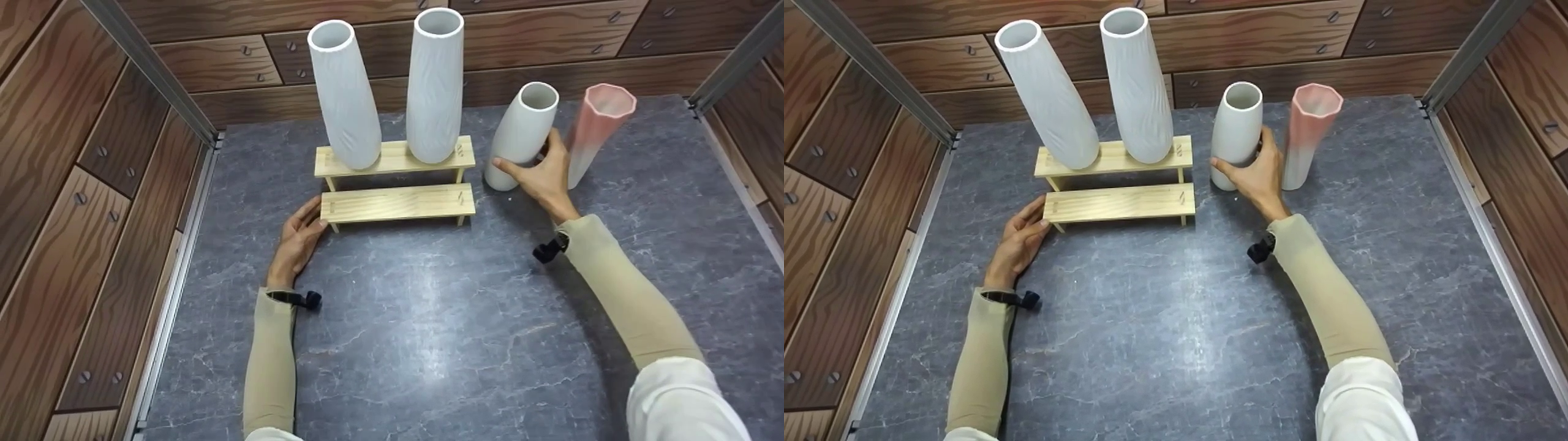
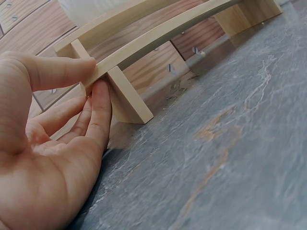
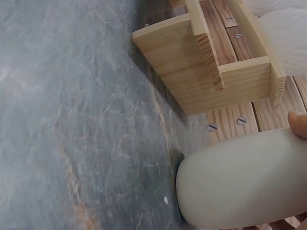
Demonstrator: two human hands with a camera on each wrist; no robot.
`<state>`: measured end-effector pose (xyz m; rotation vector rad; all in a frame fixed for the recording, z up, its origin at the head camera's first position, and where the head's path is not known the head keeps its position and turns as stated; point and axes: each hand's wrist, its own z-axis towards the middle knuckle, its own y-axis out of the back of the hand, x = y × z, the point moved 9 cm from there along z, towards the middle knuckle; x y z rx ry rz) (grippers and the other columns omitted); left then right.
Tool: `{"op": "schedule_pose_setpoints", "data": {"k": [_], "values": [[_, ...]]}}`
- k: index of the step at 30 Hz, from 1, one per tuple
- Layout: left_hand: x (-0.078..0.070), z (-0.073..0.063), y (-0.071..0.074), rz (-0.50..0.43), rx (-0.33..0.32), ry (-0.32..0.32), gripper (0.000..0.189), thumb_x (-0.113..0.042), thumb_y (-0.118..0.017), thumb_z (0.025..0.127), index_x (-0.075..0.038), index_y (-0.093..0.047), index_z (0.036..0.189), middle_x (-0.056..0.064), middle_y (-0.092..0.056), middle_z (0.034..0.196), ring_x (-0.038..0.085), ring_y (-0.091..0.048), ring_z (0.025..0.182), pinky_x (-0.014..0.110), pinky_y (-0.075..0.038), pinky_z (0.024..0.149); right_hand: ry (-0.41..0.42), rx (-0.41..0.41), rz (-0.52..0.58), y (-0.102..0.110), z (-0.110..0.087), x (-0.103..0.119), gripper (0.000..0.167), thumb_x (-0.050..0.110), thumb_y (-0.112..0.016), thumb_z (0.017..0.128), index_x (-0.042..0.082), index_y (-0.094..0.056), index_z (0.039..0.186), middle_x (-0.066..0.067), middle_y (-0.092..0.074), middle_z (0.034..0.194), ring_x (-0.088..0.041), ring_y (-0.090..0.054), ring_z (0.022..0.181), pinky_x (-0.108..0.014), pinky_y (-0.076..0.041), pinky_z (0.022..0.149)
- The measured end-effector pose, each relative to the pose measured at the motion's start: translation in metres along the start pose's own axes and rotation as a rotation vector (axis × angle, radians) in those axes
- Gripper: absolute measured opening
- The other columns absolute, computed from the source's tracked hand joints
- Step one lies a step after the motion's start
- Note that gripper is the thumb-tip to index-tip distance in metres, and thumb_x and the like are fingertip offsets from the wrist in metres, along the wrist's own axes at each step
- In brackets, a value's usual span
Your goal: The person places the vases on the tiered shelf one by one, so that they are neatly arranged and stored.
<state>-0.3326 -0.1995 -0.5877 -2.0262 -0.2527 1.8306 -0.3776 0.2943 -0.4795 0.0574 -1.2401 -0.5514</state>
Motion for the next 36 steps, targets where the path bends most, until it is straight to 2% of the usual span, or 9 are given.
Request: {"op": "schedule_pose_setpoints", "data": {"k": [11,14,18,22,30,36], "values": [[0.002,0.002,0.000,-0.013,-0.009,-0.003,0.067,0.010,-0.059,0.102,0.007,-0.033,0.164,0.027,-0.038,0.165,0.024,-0.055,0.137,0.027,-0.050,0.114,-0.007,-0.033,0.005,0.008,-0.005,0.009,0.083,0.022,-0.103,0.066,0.007,-0.063,0.138,-0.012,-0.070,0.130,-0.021,-0.067,0.114,-0.038,-0.057,0.101],[0.002,0.002,-0.001,-0.016,-0.006,-0.004,0.067,0.010,-0.060,0.102,0.007,-0.033,0.164,0.026,-0.039,0.164,0.025,-0.053,0.139,0.027,-0.050,0.114,-0.002,-0.036,0.001,0.010,-0.010,0.019,0.082,0.017,-0.103,0.067,0.005,-0.063,0.138,-0.012,-0.070,0.130,-0.019,-0.067,0.113,-0.036,-0.057,0.100],[0.001,0.002,0.000,-0.036,-0.011,-0.005,0.068,0.013,-0.059,0.101,0.008,-0.032,0.163,0.028,-0.038,0.164,0.022,-0.056,0.135,0.026,-0.052,0.111,0.031,-0.041,0.017,0.013,-0.021,0.044,0.078,0.010,-0.101,0.067,0.000,-0.064,0.135,-0.016,-0.070,0.127,-0.018,-0.066,0.111,-0.032,-0.056,0.098],[0.000,0.002,-0.001,-0.042,-0.010,-0.007,0.069,0.013,-0.059,0.101,0.008,-0.031,0.164,0.028,-0.038,0.164,0.022,-0.057,0.134,0.026,-0.052,0.111,0.051,-0.035,0.046,0.018,-0.031,0.064,0.076,0.008,-0.100,0.067,0.001,-0.065,0.134,-0.016,-0.071,0.126,-0.013,-0.066,0.108,-0.026,-0.056,0.094],[0.000,0.001,0.000,-0.009,0.003,0.003,0.070,0.010,-0.061,0.102,0.006,-0.031,0.165,0.026,-0.037,0.166,0.028,-0.051,0.142,0.027,-0.051,0.113,0.048,0.023,0.080,0.018,-0.041,0.077,0.076,0.009,-0.100,0.069,0.004,-0.065,0.136,-0.015,-0.071,0.124,-0.013,-0.067,0.106,-0.022,-0.057,0.089],[0.000,0.001,0.000,0.003,0.001,-0.004,0.070,0.010,-0.062,0.102,0.006,-0.032,0.165,0.026,-0.037,0.166,0.028,-0.052,0.141,0.027,-0.051,0.113,0.057,0.049,0.087,0.018,-0.046,0.088,0.077,0.008,-0.100,0.069,0.005,-0.066,0.137,-0.016,-0.071,0.124,-0.014,-0.067,0.106,-0.022,-0.058,0.089]]}}
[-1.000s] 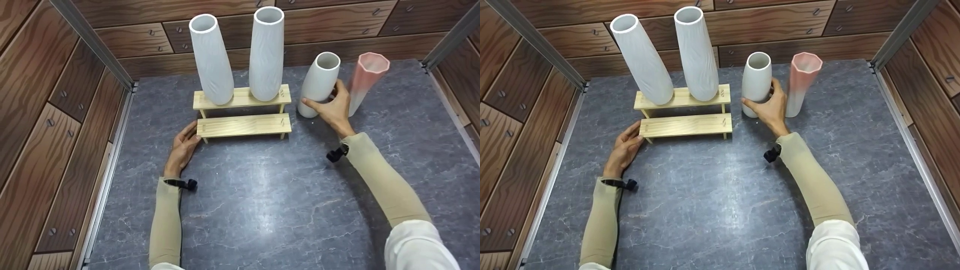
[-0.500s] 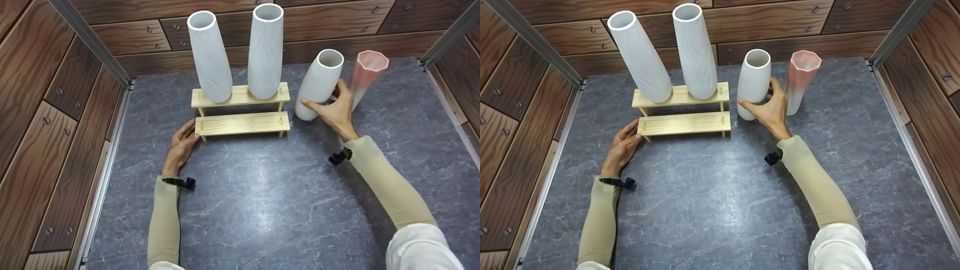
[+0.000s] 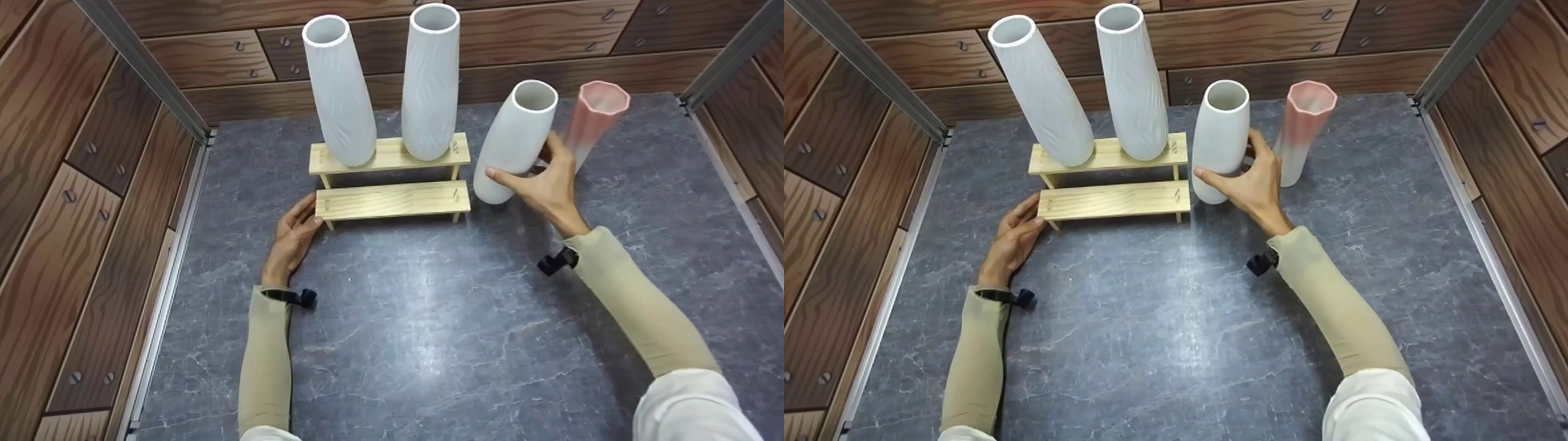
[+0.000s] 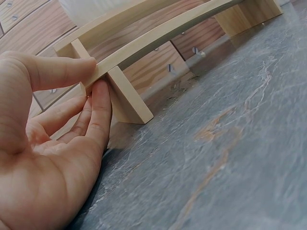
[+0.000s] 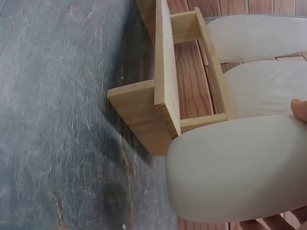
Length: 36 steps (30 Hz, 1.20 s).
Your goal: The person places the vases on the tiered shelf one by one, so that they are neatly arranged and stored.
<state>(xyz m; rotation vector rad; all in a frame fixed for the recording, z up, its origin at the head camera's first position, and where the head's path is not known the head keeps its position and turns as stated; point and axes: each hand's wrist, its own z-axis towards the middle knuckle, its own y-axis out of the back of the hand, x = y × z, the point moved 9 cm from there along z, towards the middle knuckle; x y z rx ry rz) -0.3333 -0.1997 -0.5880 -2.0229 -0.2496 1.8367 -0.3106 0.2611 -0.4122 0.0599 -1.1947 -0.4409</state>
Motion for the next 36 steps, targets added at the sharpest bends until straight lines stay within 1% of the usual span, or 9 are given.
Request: {"op": "schedule_pose_setpoints", "data": {"k": [3,8,14,21,24,28,33,36], "values": [[0.000,0.000,0.000,-0.004,-0.002,-0.001,0.070,0.010,-0.062,0.101,0.006,-0.032,0.164,0.026,-0.037,0.166,0.028,-0.053,0.141,0.028,-0.051,0.113,0.012,0.007,-0.006,-0.001,-0.003,0.006,0.079,0.007,-0.100,0.068,0.004,-0.065,0.138,-0.018,-0.071,0.125,-0.012,-0.067,0.106,-0.024,-0.058,0.091],[0.000,0.001,0.000,-0.002,0.002,0.001,0.070,0.009,-0.062,0.102,0.005,-0.032,0.165,0.026,-0.037,0.165,0.026,-0.053,0.139,0.028,-0.051,0.113,0.028,0.024,-0.010,-0.006,-0.006,0.015,0.081,0.005,-0.100,0.067,0.003,-0.065,0.139,-0.019,-0.072,0.125,-0.011,-0.066,0.106,-0.023,-0.057,0.091],[-0.003,0.001,0.001,-0.024,-0.011,-0.005,0.068,0.011,-0.060,0.102,0.007,-0.033,0.164,0.026,-0.039,0.164,0.025,-0.056,0.136,0.028,-0.051,0.113,0.085,0.057,0.020,-0.016,-0.008,0.030,0.083,0.005,-0.101,0.065,0.004,-0.065,0.140,-0.019,-0.072,0.126,-0.013,-0.069,0.107,-0.024,-0.059,0.091],[0.000,0.000,-0.003,0.004,0.013,0.013,0.070,0.009,-0.061,0.103,0.005,-0.030,0.165,0.026,-0.035,0.167,0.029,-0.049,0.144,0.028,-0.049,0.115,0.118,0.090,0.060,-0.026,-0.014,0.040,0.081,0.005,-0.102,0.063,0.006,-0.067,0.137,-0.015,-0.075,0.121,-0.015,-0.071,0.104,-0.023,-0.061,0.086],[0.001,0.001,-0.002,0.003,0.007,0.017,0.071,0.009,-0.061,0.103,0.005,-0.029,0.166,0.026,-0.034,0.168,0.031,-0.047,0.147,0.028,-0.049,0.116,0.120,0.113,0.083,-0.032,-0.015,0.046,0.079,0.006,-0.101,0.064,0.009,-0.069,0.136,-0.013,-0.075,0.120,-0.016,-0.071,0.104,-0.025,-0.060,0.086],[0.001,0.001,-0.002,-0.008,-0.009,0.015,0.072,0.009,-0.063,0.101,0.005,-0.030,0.165,0.026,-0.034,0.168,0.032,-0.045,0.148,0.027,-0.050,0.114,0.127,0.142,0.093,-0.043,-0.018,0.057,0.079,0.006,-0.101,0.065,0.009,-0.069,0.137,-0.012,-0.076,0.120,-0.016,-0.072,0.105,-0.027,-0.061,0.085],[0.001,0.000,-0.001,-0.011,-0.012,0.010,0.071,0.008,-0.064,0.101,0.006,-0.033,0.164,0.026,-0.037,0.166,0.032,-0.046,0.147,0.026,-0.051,0.113,0.155,0.166,0.081,-0.057,-0.024,0.071,0.080,0.008,-0.102,0.064,0.006,-0.068,0.137,-0.012,-0.077,0.120,-0.016,-0.072,0.105,-0.026,-0.061,0.084],[0.001,0.001,0.000,-0.017,-0.010,0.009,0.070,0.009,-0.063,0.101,0.006,-0.033,0.164,0.026,-0.038,0.166,0.033,-0.047,0.146,0.027,-0.051,0.112,0.160,0.180,0.095,-0.067,-0.026,0.075,0.081,0.008,-0.102,0.063,0.004,-0.068,0.137,-0.012,-0.077,0.119,-0.015,-0.072,0.104,-0.025,-0.062,0.082]]}}
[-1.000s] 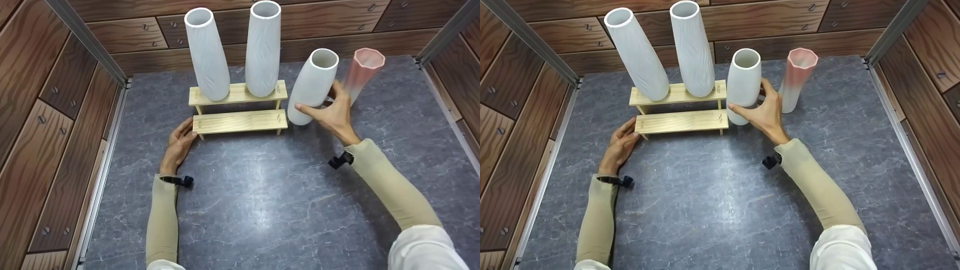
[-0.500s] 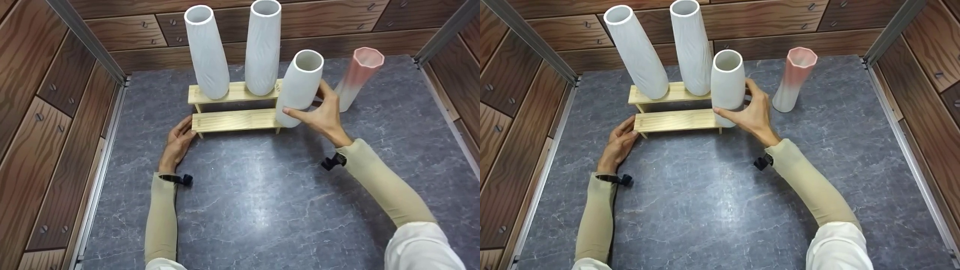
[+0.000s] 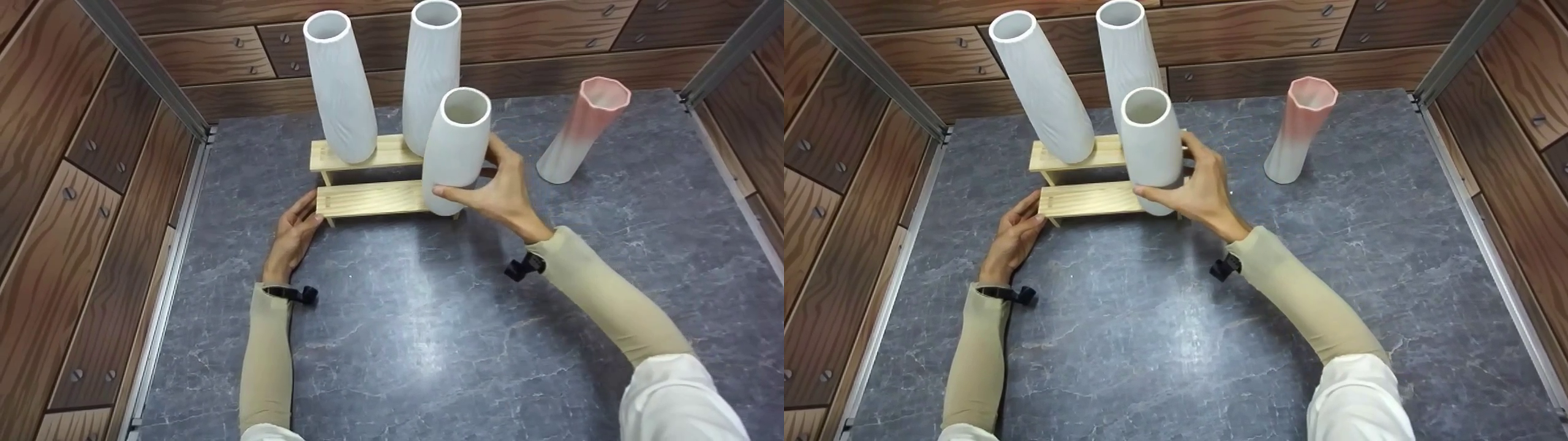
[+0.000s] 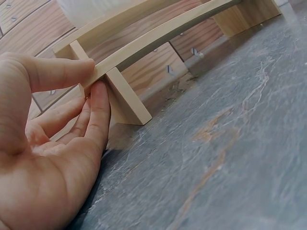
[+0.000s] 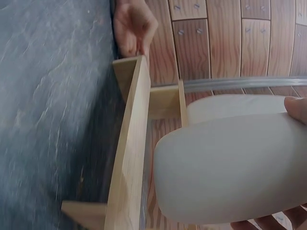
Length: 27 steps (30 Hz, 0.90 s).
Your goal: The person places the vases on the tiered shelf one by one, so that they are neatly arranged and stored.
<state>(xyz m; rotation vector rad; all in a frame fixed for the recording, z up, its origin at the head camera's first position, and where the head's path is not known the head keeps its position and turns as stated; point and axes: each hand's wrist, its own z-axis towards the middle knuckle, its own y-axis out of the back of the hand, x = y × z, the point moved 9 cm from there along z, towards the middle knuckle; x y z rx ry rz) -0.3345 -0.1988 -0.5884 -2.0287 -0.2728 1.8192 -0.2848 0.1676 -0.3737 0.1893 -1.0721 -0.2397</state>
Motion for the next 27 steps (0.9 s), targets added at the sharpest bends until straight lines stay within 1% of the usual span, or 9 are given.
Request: {"op": "schedule_pose_setpoints", "data": {"k": [3,6,11,14,17,21,25,27], "values": [[0.000,0.001,-0.001,-0.009,0.002,-0.004,0.069,0.010,-0.062,0.101,0.006,-0.033,0.164,0.026,-0.038,0.165,0.033,-0.048,0.145,0.027,-0.051,0.113,0.007,0.015,0.025,-0.012,0.001,0.002,0.082,0.008,-0.102,0.063,0.002,-0.067,0.136,-0.013,-0.077,0.118,-0.017,-0.073,0.103,-0.025,-0.063,0.081],[0.000,0.001,-0.002,-0.006,0.003,-0.004,0.069,0.010,-0.061,0.102,0.006,-0.032,0.164,0.026,-0.037,0.166,0.034,-0.047,0.146,0.027,-0.051,0.113,0.009,0.030,0.039,-0.025,0.001,0.003,0.082,0.008,-0.103,0.062,0.001,-0.067,0.135,-0.013,-0.077,0.118,-0.020,-0.073,0.102,-0.029,-0.065,0.081],[0.000,0.000,-0.002,0.002,0.001,0.008,0.070,0.009,-0.061,0.102,0.006,-0.030,0.165,0.026,-0.035,0.167,0.034,-0.045,0.148,0.028,-0.049,0.115,0.023,0.064,0.044,-0.047,-0.001,0.005,0.082,0.008,-0.104,0.061,-0.001,-0.067,0.134,-0.015,-0.077,0.119,-0.025,-0.074,0.101,-0.041,-0.067,0.082],[0.000,0.000,-0.002,0.003,0.003,0.007,0.070,0.009,-0.061,0.102,0.006,-0.030,0.165,0.026,-0.035,0.167,0.035,-0.045,0.148,0.029,-0.049,0.116,0.058,0.074,0.058,-0.059,0.000,0.008,0.082,0.006,-0.104,0.061,-0.003,-0.067,0.134,-0.018,-0.076,0.122,-0.028,-0.074,0.104,-0.047,-0.064,0.088],[-0.001,0.000,-0.003,0.013,0.014,0.004,0.070,0.008,-0.060,0.103,0.005,-0.029,0.166,0.026,-0.035,0.168,0.034,-0.044,0.150,0.029,-0.049,0.116,0.080,0.071,0.054,-0.068,0.002,0.010,0.083,0.006,-0.104,0.060,-0.005,-0.067,0.134,-0.019,-0.075,0.124,-0.030,-0.072,0.109,-0.046,-0.060,0.094],[-0.001,0.000,-0.002,0.008,0.006,0.003,0.070,0.008,-0.061,0.103,0.006,-0.030,0.165,0.026,-0.036,0.167,0.032,-0.045,0.148,0.028,-0.049,0.115,0.086,0.078,0.042,-0.082,0.005,0.009,0.084,0.006,-0.104,0.060,-0.007,-0.067,0.134,-0.022,-0.074,0.125,-0.033,-0.071,0.112,-0.044,-0.056,0.100],[-0.001,-0.001,-0.001,-0.015,-0.003,0.004,0.069,0.010,-0.061,0.102,0.007,-0.031,0.164,0.027,-0.037,0.166,0.029,-0.049,0.144,0.028,-0.050,0.115,0.090,0.082,0.048,-0.094,0.008,0.011,0.084,0.006,-0.104,0.060,-0.008,-0.066,0.134,-0.024,-0.074,0.126,-0.036,-0.069,0.115,-0.045,-0.054,0.105],[-0.001,-0.001,0.000,-0.014,0.001,0.004,0.069,0.010,-0.060,0.103,0.006,-0.031,0.165,0.026,-0.037,0.166,0.028,-0.050,0.142,0.028,-0.050,0.115,0.098,0.080,0.049,-0.099,0.010,0.013,0.084,0.007,-0.104,0.060,-0.008,-0.066,0.133,-0.023,-0.074,0.126,-0.035,-0.069,0.115,-0.045,-0.054,0.105]]}}
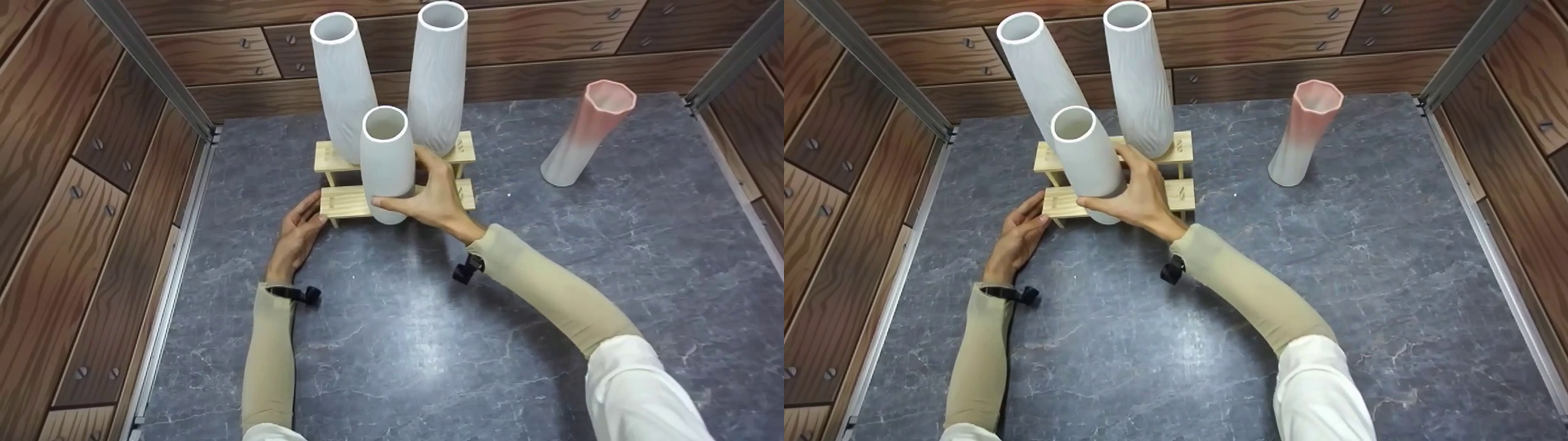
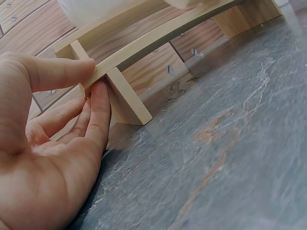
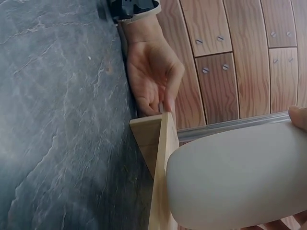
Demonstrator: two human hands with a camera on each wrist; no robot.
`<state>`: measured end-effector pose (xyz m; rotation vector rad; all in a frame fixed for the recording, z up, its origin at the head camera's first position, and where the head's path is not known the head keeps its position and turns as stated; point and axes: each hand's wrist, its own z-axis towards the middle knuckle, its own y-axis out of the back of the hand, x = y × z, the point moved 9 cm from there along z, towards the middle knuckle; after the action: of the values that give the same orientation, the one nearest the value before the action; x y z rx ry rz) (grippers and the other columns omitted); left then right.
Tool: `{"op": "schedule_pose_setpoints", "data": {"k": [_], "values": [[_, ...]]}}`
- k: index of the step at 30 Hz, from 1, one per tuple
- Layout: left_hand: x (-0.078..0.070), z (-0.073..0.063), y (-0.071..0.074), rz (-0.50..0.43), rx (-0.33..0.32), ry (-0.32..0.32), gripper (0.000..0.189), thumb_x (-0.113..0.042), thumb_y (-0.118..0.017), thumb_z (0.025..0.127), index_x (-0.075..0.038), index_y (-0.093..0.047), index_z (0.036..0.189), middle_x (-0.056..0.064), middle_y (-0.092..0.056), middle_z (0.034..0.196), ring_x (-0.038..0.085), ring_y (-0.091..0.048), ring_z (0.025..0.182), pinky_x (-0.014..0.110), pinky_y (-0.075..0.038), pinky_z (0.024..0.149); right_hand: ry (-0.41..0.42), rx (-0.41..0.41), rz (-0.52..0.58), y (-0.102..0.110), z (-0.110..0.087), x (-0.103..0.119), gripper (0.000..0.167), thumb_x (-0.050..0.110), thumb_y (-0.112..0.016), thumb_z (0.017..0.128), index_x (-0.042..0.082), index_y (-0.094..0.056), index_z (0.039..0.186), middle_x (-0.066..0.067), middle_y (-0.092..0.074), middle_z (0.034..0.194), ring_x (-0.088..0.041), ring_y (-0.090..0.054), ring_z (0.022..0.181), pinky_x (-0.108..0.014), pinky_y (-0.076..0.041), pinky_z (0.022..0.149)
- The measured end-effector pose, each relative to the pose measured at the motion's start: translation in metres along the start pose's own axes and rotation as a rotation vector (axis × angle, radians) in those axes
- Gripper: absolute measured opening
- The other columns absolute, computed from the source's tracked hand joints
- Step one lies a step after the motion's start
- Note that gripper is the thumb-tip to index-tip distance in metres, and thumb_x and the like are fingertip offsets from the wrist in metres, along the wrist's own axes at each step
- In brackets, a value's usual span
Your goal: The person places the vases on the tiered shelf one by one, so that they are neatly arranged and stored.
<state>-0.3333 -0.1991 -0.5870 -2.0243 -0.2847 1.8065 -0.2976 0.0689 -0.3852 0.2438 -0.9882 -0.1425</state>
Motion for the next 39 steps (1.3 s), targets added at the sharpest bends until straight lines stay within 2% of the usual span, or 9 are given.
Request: {"op": "schedule_pose_setpoints", "data": {"k": [5,12,16,25,34,39], "values": [[0.000,-0.001,0.001,0.025,0.015,-0.002,0.069,0.007,-0.061,0.103,0.005,-0.031,0.165,0.025,-0.036,0.167,0.029,-0.049,0.144,0.028,-0.050,0.114,0.020,0.003,0.007,-0.013,0.005,0.001,0.083,0.009,-0.104,0.060,-0.006,-0.067,0.133,-0.021,-0.074,0.125,-0.033,-0.069,0.113,-0.045,-0.057,0.099],[-0.004,-0.005,0.004,0.045,0.028,-0.013,0.069,0.007,-0.060,0.104,0.005,-0.029,0.165,0.026,-0.034,0.168,0.032,-0.046,0.148,0.026,-0.051,0.113,0.030,0.011,0.019,-0.039,0.011,-0.031,0.095,0.016,-0.108,0.057,-0.002,-0.064,0.140,-0.018,-0.072,0.131,-0.031,-0.067,0.117,-0.042,-0.058,0.100],[-0.003,-0.005,0.003,0.034,0.028,-0.011,0.069,0.007,-0.061,0.103,0.005,-0.030,0.165,0.025,-0.035,0.168,0.031,-0.045,0.148,0.026,-0.051,0.113,0.038,0.015,0.022,-0.046,0.013,-0.037,0.097,0.026,-0.109,0.057,0.002,-0.066,0.141,-0.013,-0.072,0.131,-0.026,-0.067,0.117,-0.039,-0.057,0.101],[0.002,-0.002,0.001,0.053,0.037,0.012,0.071,0.005,-0.062,0.104,0.002,-0.029,0.167,0.023,-0.033,0.170,0.034,-0.037,0.155,0.027,-0.049,0.115,0.005,0.040,-0.010,-0.054,0.013,-0.040,0.093,0.041,-0.106,0.062,0.008,-0.068,0.140,-0.006,-0.072,0.128,-0.018,-0.065,0.117,-0.036,-0.060,0.100],[0.001,0.000,-0.001,0.053,0.029,0.002,0.070,0.006,-0.062,0.103,0.004,-0.031,0.165,0.024,-0.035,0.168,0.033,-0.040,0.153,0.026,-0.050,0.114,-0.004,0.023,-0.057,-0.056,0.016,-0.039,0.091,0.043,-0.105,0.062,0.007,-0.069,0.138,-0.006,-0.072,0.127,-0.017,-0.065,0.117,-0.031,-0.057,0.100],[0.001,-0.001,0.000,0.055,0.019,0.002,0.070,0.005,-0.063,0.103,0.004,-0.032,0.165,0.024,-0.036,0.167,0.033,-0.040,0.153,0.025,-0.049,0.114,0.016,0.005,-0.084,-0.057,0.015,-0.038,0.092,0.045,-0.105,0.061,0.008,-0.069,0.137,-0.006,-0.073,0.129,-0.017,-0.065,0.118,-0.037,-0.054,0.104]]}}
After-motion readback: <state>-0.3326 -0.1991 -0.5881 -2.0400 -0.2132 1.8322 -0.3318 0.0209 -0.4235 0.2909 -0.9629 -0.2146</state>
